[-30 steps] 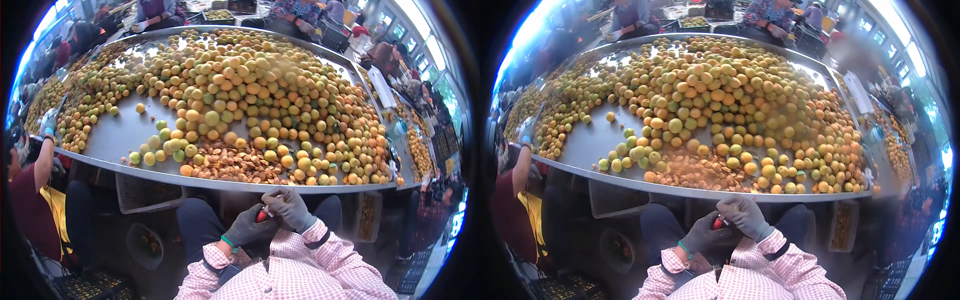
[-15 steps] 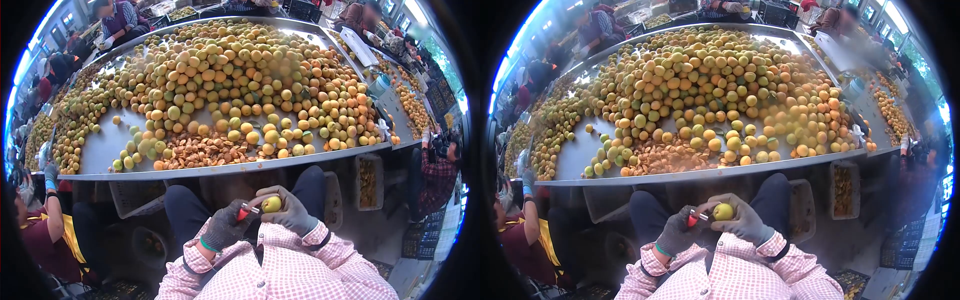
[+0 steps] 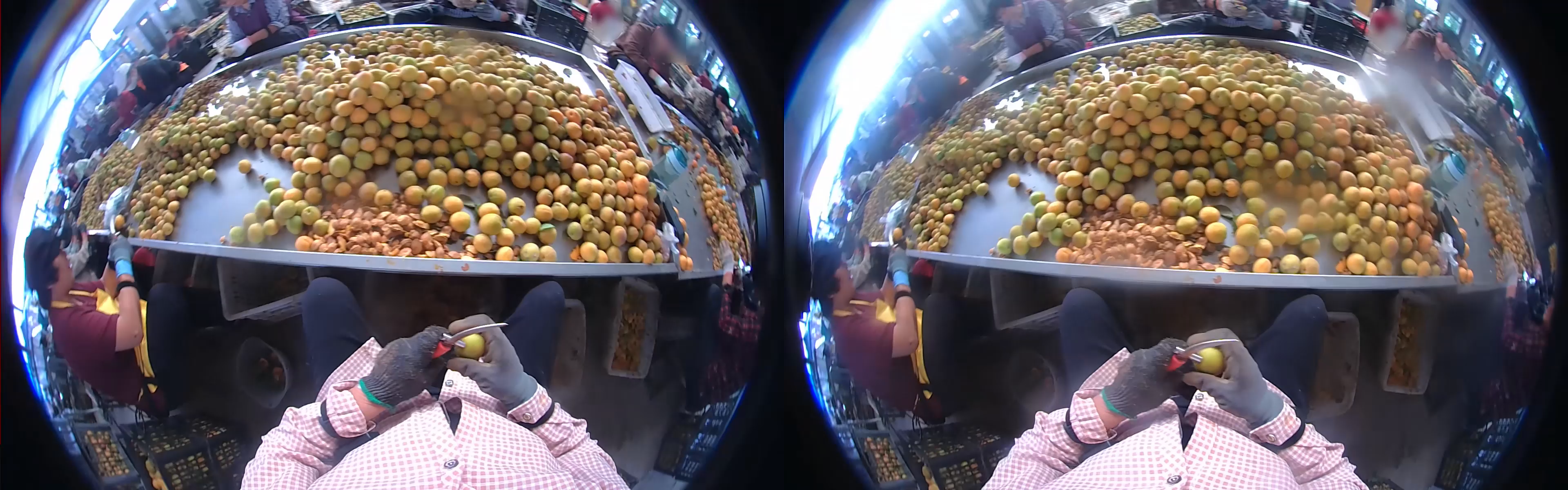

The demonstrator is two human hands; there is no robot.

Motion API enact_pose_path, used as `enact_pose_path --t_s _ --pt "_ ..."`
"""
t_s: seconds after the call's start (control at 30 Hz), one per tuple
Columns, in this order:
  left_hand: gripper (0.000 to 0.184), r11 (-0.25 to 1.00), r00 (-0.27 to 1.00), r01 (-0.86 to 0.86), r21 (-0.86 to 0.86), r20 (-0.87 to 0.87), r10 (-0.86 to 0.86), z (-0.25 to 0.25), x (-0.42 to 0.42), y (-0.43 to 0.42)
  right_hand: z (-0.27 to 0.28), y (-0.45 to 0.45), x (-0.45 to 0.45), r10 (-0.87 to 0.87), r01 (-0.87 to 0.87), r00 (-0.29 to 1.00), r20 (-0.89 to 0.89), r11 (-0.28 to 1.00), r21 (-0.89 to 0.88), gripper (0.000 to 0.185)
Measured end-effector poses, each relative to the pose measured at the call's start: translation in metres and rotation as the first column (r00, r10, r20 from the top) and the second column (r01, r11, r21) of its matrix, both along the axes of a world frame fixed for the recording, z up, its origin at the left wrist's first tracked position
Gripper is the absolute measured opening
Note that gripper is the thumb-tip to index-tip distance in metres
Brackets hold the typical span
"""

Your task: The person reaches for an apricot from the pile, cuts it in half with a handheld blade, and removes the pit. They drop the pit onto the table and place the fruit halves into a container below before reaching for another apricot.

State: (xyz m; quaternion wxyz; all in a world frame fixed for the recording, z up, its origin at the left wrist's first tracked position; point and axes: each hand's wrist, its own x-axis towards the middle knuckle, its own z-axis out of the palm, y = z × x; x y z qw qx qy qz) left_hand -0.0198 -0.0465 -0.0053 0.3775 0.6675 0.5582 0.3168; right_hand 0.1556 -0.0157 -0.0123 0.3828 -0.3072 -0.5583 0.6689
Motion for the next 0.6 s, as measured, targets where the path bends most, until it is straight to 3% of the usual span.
enact_pose_path --t_s 0.17,0.23,0.3,0.33,0.4,0.5,0.53,0.57,0.6 --pt "0.028 0.998 0.996 0.052 -0.038 -0.065 -0.054 0.000 -0.001 -0.008 0.002 -0.014 0.002 -0.068 0.055 0.996 -0.051 0.972 -0.230 0.037" --pt "0.029 0.993 0.993 0.088 -0.084 -0.068 -0.094 -0.004 -0.001 -0.009 0.003 -0.012 0.002 -0.058 0.057 0.998 -0.006 0.988 -0.141 0.035" --pt "0.030 0.994 0.995 0.081 -0.073 -0.044 -0.085 -0.001 0.000 -0.010 0.004 -0.010 0.001 -0.107 0.055 0.981 0.159 0.952 0.301 0.035" --pt "0.031 0.995 0.997 0.076 -0.058 -0.017 -0.077 0.000 0.001 -0.010 0.004 -0.008 0.001 -0.111 0.058 0.981 0.160 0.952 0.299 0.035" --pt "0.031 0.995 0.996 0.086 -0.059 -0.025 -0.088 -0.012 0.003 -0.009 0.002 -0.006 -0.002 -0.278 0.002 0.903 0.328 0.765 0.644 0.035" --pt "0.033 0.993 0.995 0.090 -0.079 -0.046 -0.094 -0.029 0.004 -0.006 -0.004 -0.008 -0.007 -0.280 0.045 0.876 0.393 0.859 0.510 0.036" --pt "0.033 0.988 0.994 0.082 -0.127 -0.058 -0.090 -0.026 0.004 -0.004 -0.003 -0.007 -0.005 -0.191 0.062 0.913 0.361 0.938 0.340 0.033" --pt "0.034 0.981 0.993 0.080 -0.177 -0.069 -0.093 -0.022 0.005 -0.002 -0.004 -0.006 -0.002 -0.194 0.067 0.911 0.365 0.941 0.333 0.033" --pt "0.036 0.960 0.990 0.066 -0.272 -0.100 -0.097 -0.016 0.008 0.000 -0.006 0.000 0.003 -0.096 0.039 0.945 0.313 0.983 0.181 0.032"
